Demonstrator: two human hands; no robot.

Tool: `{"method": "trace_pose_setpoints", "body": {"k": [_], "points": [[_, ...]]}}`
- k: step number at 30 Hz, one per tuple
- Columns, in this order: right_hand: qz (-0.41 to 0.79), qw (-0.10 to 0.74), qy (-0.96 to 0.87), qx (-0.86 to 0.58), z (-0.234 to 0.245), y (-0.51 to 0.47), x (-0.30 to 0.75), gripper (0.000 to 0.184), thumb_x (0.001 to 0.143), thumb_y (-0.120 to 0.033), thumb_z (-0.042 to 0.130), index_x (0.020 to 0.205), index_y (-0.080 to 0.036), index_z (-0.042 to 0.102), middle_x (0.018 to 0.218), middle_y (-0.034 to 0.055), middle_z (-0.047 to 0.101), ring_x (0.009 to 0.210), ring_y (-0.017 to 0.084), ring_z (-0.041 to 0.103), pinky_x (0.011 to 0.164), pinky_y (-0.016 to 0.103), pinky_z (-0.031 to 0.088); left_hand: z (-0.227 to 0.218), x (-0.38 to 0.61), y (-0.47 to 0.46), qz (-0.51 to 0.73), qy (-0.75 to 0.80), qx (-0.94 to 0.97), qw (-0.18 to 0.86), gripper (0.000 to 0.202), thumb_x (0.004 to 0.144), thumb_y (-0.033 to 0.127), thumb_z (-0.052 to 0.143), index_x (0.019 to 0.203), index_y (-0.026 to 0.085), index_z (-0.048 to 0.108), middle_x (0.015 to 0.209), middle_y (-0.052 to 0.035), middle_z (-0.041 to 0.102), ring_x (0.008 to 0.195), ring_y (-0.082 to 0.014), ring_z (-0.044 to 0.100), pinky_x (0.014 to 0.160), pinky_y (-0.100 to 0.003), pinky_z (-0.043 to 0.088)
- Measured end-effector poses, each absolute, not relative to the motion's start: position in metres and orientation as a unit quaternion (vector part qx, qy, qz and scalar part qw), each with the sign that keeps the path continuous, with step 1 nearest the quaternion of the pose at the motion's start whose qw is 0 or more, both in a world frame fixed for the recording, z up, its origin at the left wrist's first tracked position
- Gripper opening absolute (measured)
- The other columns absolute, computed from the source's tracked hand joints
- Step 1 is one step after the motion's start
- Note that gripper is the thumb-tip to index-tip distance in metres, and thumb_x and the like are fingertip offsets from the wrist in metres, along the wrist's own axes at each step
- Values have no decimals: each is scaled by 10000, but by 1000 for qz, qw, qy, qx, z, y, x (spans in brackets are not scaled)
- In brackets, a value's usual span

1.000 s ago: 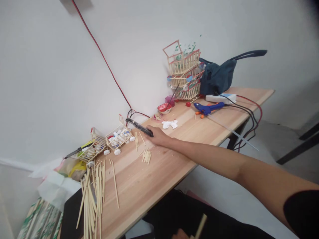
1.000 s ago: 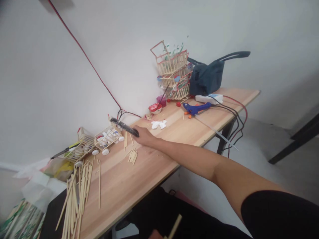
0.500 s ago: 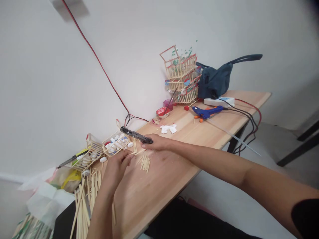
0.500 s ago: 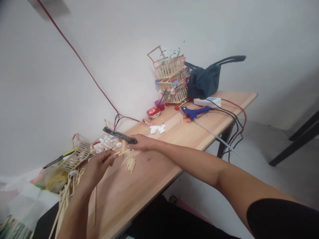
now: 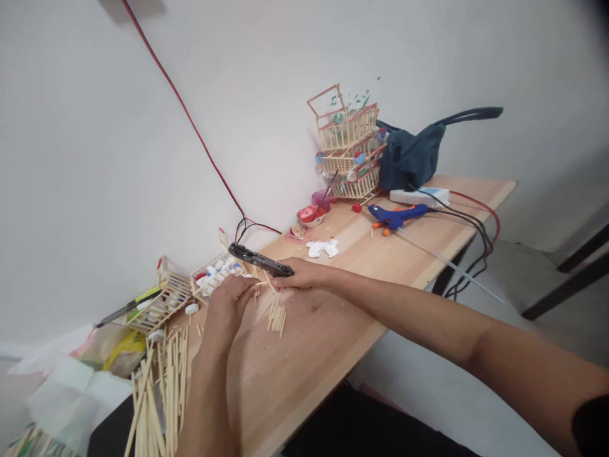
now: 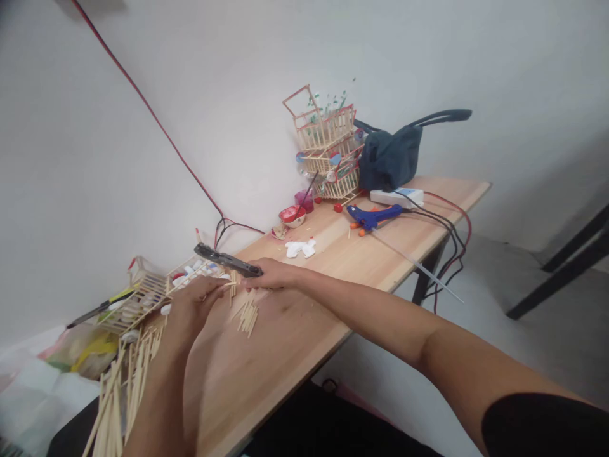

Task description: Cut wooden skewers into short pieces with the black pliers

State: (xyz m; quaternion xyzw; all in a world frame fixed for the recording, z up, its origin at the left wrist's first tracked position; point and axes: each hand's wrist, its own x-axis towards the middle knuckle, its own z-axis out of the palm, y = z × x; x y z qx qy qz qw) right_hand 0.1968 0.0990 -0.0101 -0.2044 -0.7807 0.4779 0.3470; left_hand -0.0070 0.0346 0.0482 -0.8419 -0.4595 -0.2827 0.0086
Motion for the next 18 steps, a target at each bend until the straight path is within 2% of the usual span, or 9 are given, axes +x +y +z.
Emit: {"method": "trace_pose_setpoints", "body": {"k": [4,6,9,11,12,14,16,18], "points": [[510,313,-779,-188,-14,101,198,250,778,-377,626,883,-156,577,665,-39,504,560,89,441,520,201,348,44,-11,35,-289,-437,-852,9,232,861,371,536,808,239,719,751,-45,703,754,-209,597,701,-323,444],[533,305,-767,-184,-15,100,198,270,765,-384,639,897,-158,574,636,-52,484,519,80,420,487,198,331,46,-13,32,-313,-429,-847,34,217,854,366,552,804,245,725,779,-47,696,799,-217,592,769,-355,439],[557,316,-734,-226,-13,98,198,269,750,-397,657,837,-164,554,567,-62,469,456,78,413,428,198,306,49,-12,25,-408,-477,-772,97,197,830,368,592,828,237,739,920,-59,659,921,-226,564,875,-396,406],[582,346,-687,-264,-11,98,198,281,744,-410,667,801,-170,531,529,-63,467,429,85,423,402,203,308,49,-10,21,-490,-527,-689,85,216,813,392,614,855,226,746,955,-55,618,928,-210,545,848,-365,418],[596,368,-659,-274,-10,98,197,296,737,-418,676,792,-172,522,519,-62,471,427,89,432,400,206,321,48,-8,20,-528,-543,-651,41,232,802,404,625,867,219,748,948,-49,610,911,-195,543,821,-342,426],[619,411,-613,-268,-9,99,196,334,712,-435,705,783,-172,512,522,-54,488,445,94,457,421,215,362,41,-4,20,-584,-545,-591,-114,260,760,428,663,847,199,751,904,-35,630,819,-160,543,748,-303,436],[630,438,-592,-247,-7,100,194,360,689,-441,728,783,-169,511,554,-39,522,484,102,494,455,225,402,32,2,24,-596,-518,-530,-310,275,678,428,737,792,178,749,872,-33,664,684,-112,509,650,-270,427],[628,448,-590,-236,-6,99,192,366,676,-437,740,789,-164,523,594,-23,551,519,109,521,479,233,424,23,9,29,-582,-487,-460,-461,308,569,385,822,767,162,747,867,-38,683,600,-68,460,565,-228,401]]}}
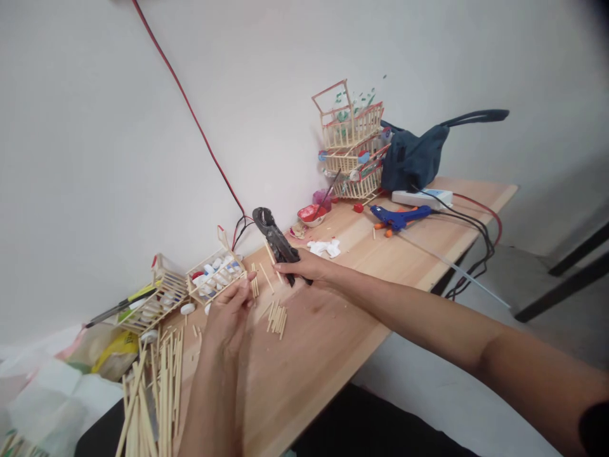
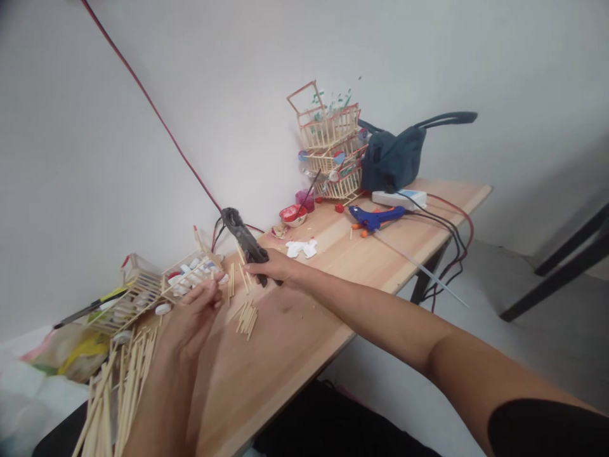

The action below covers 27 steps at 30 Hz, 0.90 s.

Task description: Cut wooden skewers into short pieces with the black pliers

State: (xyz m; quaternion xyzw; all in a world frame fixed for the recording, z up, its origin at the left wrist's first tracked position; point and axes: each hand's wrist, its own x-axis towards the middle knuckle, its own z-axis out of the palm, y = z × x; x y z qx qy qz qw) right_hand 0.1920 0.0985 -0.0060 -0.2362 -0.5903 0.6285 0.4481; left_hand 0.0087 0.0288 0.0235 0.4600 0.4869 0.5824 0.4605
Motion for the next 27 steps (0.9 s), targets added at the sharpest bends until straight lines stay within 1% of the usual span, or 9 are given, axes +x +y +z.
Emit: {"method": "trace_pose_setpoints", "body": {"k": [3,5,7,10,12,14,16,22,27], "points": [[603,440,-616,-251,-5,94,190,359,660,-421,756,769,-157,537,587,-22,557,514,105,519,474,227,415,15,22,31,576,464,376,558,391,428,297,900,757,151,749,764,-15,670,585,-44,471,540,-176,404],[583,431,-635,-266,-5,92,189,336,677,-412,742,746,-155,537,557,-29,548,493,99,508,463,218,396,12,31,30,574,459,347,583,403,390,274,914,729,141,742,673,5,641,598,-50,510,567,-168,437],[575,427,-641,-276,-6,90,188,308,705,-405,714,733,-154,536,544,-33,544,480,95,503,460,214,387,12,38,29,570,458,333,595,406,389,275,917,725,137,736,682,1,648,642,-68,555,596,-173,464],[574,439,-632,-280,-6,90,187,281,726,-393,686,729,-154,538,548,-35,546,481,94,509,470,215,399,11,46,27,573,455,344,588,397,415,291,911,726,123,731,729,-10,664,626,-56,543,536,-150,430],[570,450,-630,-276,-4,89,186,264,736,-381,674,733,-156,537,555,-34,549,490,94,517,485,217,413,10,48,27,583,450,356,575,376,428,300,906,695,110,723,655,7,627,550,-32,479,466,-140,365],[563,456,-633,-272,-3,89,186,242,742,-359,667,740,-157,534,567,-33,555,499,93,523,499,219,423,9,47,28,596,449,359,561,372,409,300,909,663,110,715,572,31,572,510,-27,436,439,-143,332],[557,455,-640,-271,-2,88,186,213,750,-329,659,746,-158,532,574,-34,558,505,92,524,507,217,425,7,46,30,604,453,356,551,380,381,301,914,639,114,708,543,34,560,510,-34,450,451,-147,346],[533,444,-659,-292,-4,84,184,125,759,-234,638,761,-154,541,562,-47,554,507,92,529,489,201,403,3,43,32,600,470,354,542,393,352,318,914,609,115,696,549,8,617,514,-53,516,487,-155,401],[533,429,-662,-305,-6,85,185,129,784,-234,625,724,-148,548,577,-32,584,505,89,541,491,198,419,2,44,30,584,484,380,529,379,370,330,907,579,109,682,515,1,618,479,-56,518,486,-165,403]]}}
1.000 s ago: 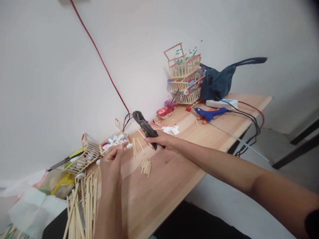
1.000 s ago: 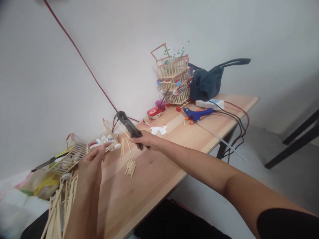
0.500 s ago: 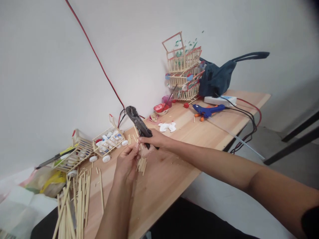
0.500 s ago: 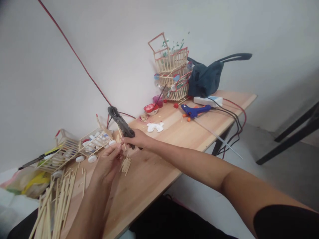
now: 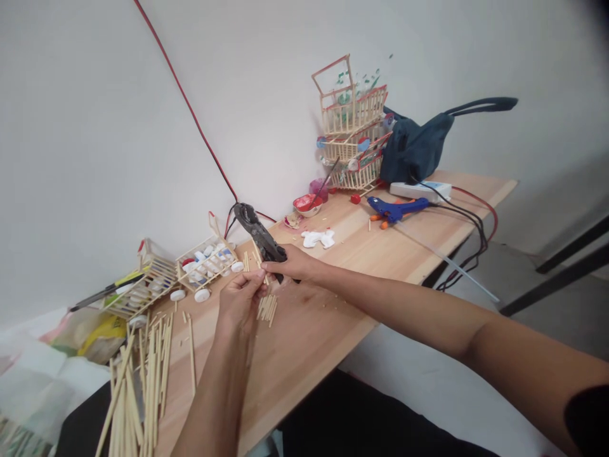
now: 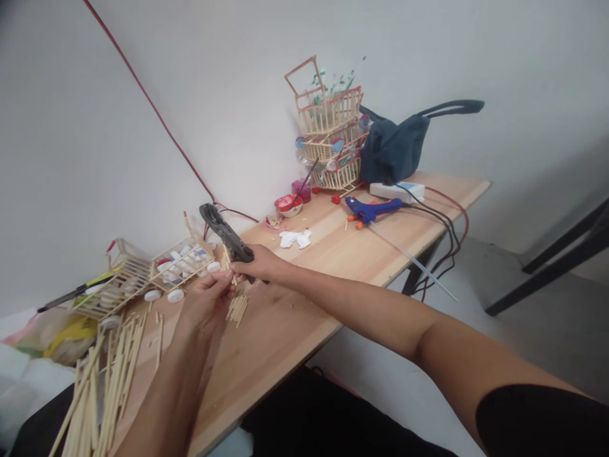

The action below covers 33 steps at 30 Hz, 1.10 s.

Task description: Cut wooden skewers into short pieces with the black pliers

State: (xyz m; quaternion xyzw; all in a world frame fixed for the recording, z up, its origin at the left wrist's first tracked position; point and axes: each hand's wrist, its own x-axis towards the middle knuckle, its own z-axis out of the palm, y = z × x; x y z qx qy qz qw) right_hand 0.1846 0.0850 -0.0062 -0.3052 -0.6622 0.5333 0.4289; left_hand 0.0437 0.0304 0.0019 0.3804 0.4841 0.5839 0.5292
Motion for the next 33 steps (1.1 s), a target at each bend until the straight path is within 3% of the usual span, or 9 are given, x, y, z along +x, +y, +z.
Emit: {"method": "trace_pose_setpoints", "body": {"k": [7,13,18,22,28,33], "points": [[584,417,-631,-294,-6,86,185,197,802,-283,647,699,-132,575,567,-14,597,494,88,553,467,191,439,6,46,29,573,500,398,513,375,366,334,901,568,109,678,507,10,609,470,-53,510,485,-171,389],[570,396,-639,-330,-8,90,186,220,793,-288,669,665,-135,577,562,-15,604,443,78,533,423,185,426,3,44,28,557,501,422,510,336,450,330,876,599,107,673,535,3,620,492,-57,520,506,-174,392],[621,422,-571,-332,-9,94,187,223,758,-274,709,648,-132,576,550,-13,596,455,86,545,417,183,437,5,35,28,502,491,494,512,371,572,333,830,836,119,683,694,-31,686,640,-107,612,634,-219,469],[693,453,-472,-301,-3,90,191,172,768,-232,700,707,-137,570,553,-23,581,472,94,549,445,197,463,7,36,28,500,489,590,405,415,600,237,807,964,167,620,853,-30,693,811,-160,652,762,-288,501],[722,461,-440,-270,3,84,190,172,755,-198,712,728,-144,551,549,-27,572,495,92,538,497,207,481,1,48,25,527,488,634,287,263,703,254,728,932,180,622,847,-42,691,817,-176,660,785,-300,499],[719,460,-458,-248,0,85,189,203,728,-235,735,727,-147,552,547,-32,559,509,91,533,519,212,474,5,50,18,543,500,629,244,201,687,236,737,873,195,672,822,-36,706,794,-184,667,764,-275,484]]}}
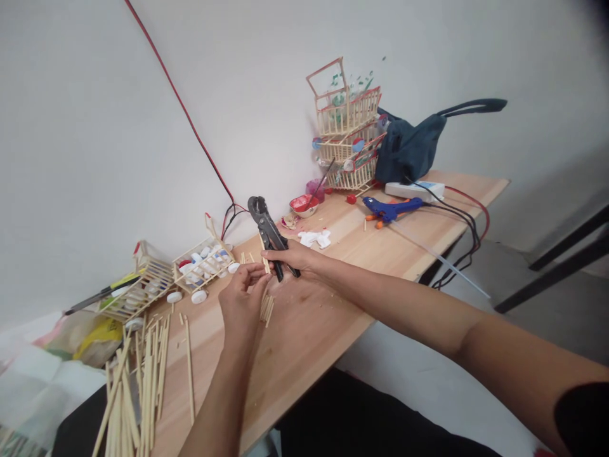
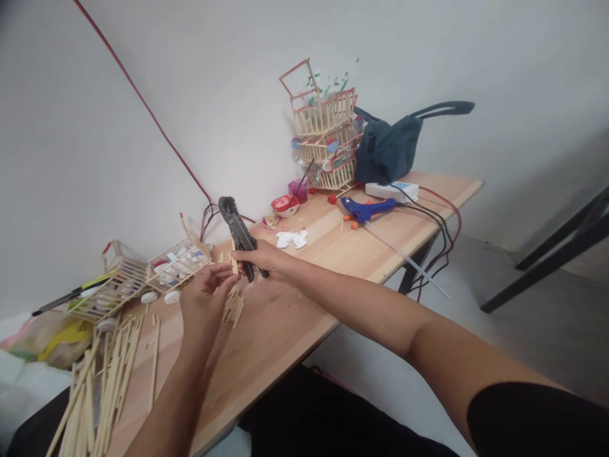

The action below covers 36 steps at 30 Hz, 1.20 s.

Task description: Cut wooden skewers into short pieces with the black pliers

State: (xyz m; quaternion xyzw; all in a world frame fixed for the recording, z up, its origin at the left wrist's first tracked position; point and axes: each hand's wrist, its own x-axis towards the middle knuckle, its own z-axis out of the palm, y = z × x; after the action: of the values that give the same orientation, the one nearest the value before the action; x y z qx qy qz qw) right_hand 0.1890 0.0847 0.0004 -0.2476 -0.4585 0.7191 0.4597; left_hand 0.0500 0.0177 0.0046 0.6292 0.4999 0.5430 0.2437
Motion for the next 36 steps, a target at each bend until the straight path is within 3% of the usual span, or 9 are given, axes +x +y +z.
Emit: {"method": "trace_pose_setpoints", "body": {"k": [7,13,18,22,28,36], "points": [[694,459,-496,-248,-2,85,191,244,706,-296,749,706,-141,560,563,-25,576,518,94,548,533,215,471,5,51,15,517,522,652,188,142,740,267,692,861,204,653,826,-32,709,783,-188,663,746,-285,475],[635,469,-546,-283,-4,93,191,248,732,-321,721,672,-135,569,564,-18,577,526,93,551,535,209,462,3,47,23,544,482,601,333,243,687,287,742,872,165,640,828,-62,716,788,-193,674,756,-301,507],[594,475,-572,-307,-6,97,191,236,752,-313,702,651,-136,581,575,-9,594,532,95,557,539,207,466,3,43,27,559,456,556,413,312,725,390,714,903,145,637,763,-54,711,723,-184,681,739,-320,529],[567,470,-591,-329,-5,95,190,215,777,-285,670,644,-138,587,592,4,613,568,102,578,563,204,476,3,46,27,567,455,501,469,388,643,421,778,862,135,634,712,-47,705,667,-169,670,703,-306,527],[500,458,-637,-366,-5,87,186,179,776,-298,637,691,-162,557,588,-13,603,547,104,561,539,203,436,-1,48,28,558,492,473,472,412,540,373,843,788,125,625,661,-38,693,555,-116,610,599,-244,485],[385,472,-704,-365,-8,84,184,203,774,-367,588,790,-171,534,707,-24,557,668,118,515,610,220,400,-4,46,27,554,502,482,456,367,560,381,825,752,114,661,589,-13,645,533,-98,564,565,-219,446]]}}
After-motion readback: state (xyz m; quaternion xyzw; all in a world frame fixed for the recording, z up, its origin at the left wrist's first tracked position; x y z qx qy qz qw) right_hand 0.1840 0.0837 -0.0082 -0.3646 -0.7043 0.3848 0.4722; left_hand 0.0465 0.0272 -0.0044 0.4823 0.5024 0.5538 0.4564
